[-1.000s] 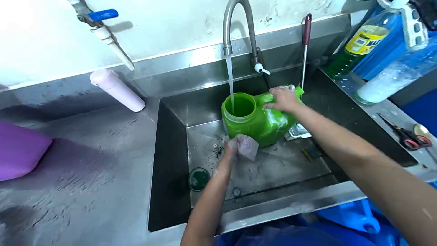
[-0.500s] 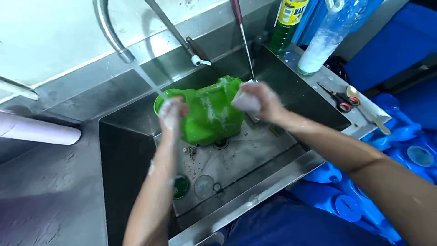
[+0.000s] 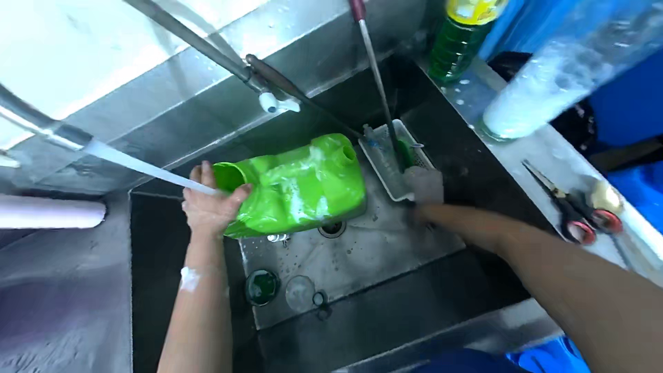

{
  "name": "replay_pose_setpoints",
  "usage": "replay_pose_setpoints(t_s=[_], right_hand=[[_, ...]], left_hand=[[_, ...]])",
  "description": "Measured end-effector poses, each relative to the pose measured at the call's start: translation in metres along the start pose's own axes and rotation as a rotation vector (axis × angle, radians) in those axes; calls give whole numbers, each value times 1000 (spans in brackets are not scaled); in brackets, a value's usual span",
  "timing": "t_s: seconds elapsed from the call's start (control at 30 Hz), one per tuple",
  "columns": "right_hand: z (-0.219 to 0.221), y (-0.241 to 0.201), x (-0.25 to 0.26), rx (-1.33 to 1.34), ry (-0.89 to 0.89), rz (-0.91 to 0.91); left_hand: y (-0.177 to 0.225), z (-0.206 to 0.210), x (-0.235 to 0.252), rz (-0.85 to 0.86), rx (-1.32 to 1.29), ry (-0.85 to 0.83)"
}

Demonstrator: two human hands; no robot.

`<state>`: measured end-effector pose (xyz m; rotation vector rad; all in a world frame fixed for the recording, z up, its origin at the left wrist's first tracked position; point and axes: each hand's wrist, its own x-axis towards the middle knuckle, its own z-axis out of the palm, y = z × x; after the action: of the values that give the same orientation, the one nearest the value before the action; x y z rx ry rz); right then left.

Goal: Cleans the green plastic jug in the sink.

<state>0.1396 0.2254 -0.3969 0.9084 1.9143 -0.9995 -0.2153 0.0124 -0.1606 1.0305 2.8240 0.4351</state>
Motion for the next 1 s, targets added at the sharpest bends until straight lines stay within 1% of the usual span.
replay_pose_setpoints(t_s=[0.03, 0.07, 0.1, 0.13, 0.17, 0.2, 0.23, 0.27, 0.3, 0.33, 0.37, 0.43, 0.5, 0.57, 0.6, 0.63, 0.7, 0.73, 0.8, 0.87, 0.93, 1.0], right_hand=[[20, 11, 3, 139, 117, 0], [42, 24, 14, 337, 258, -4], [57, 39, 26, 487, 308, -6], [69, 59, 41, 477, 302, -10], [76, 75, 49, 346, 257, -26], [82, 86, 54, 100, 214, -57], [84, 87, 57, -133, 118, -68], [84, 78, 56, -300, -8, -82], [86, 63, 54, -392, -129, -132], [87, 44, 51, -430, -217, -242], [87, 18, 45, -417, -263, -378], [78, -55, 8, -321, -254, -648], [56, -127, -52, -188, -134, -874], [20, -186, -109, -44, 116, -1115], [-4, -212, -132, -21, 245, -1187], [-29, -237, -151, -11, 338, -1197], [-72, -285, -164, 40, 458, -1201], [-89, -309, -162, 58, 509, -1210], [-110, -355, -146, 67, 541, -1176], [-117, -390, -123, 156, 508, -1180], [-112, -412, -99, 337, 516, -1167], [-102, -423, -105, 488, 590, -986]], left_hand=[[0, 1, -3, -6, 14, 4], [2, 1, -7, -28, 21, 1], [4, 0, -9, -47, 25, -3], [7, -1, -8, -65, 27, -13], [9, -3, -7, -78, 30, -28], [9, -3, -3, -76, 36, -32], [9, -2, 1, -68, 47, -34], [10, -1, 7, -60, 64, -44], [11, -1, 11, -50, 87, -54], [11, 0, 13, -31, 104, -60], [11, 1, 14, -5, 111, -64], [10, 0, 9, 47, 108, -87], [5, -1, -3, 64, 101, -86], [-4, 2, -20, 90, 74, -42], [-9, 3, -29, 100, 79, -37], [-11, 4, -39, 99, 81, -51], [-14, 2, -59, 77, 71, -97], [-14, 1, -69, 57, 71, -124], [-15, 3, -87, 37, 80, -133], [-18, 2, -98, 49, 80, -114], [-16, -4, -103, 50, 72, -142], [-13, -13, -103, 47, 77, -213]])
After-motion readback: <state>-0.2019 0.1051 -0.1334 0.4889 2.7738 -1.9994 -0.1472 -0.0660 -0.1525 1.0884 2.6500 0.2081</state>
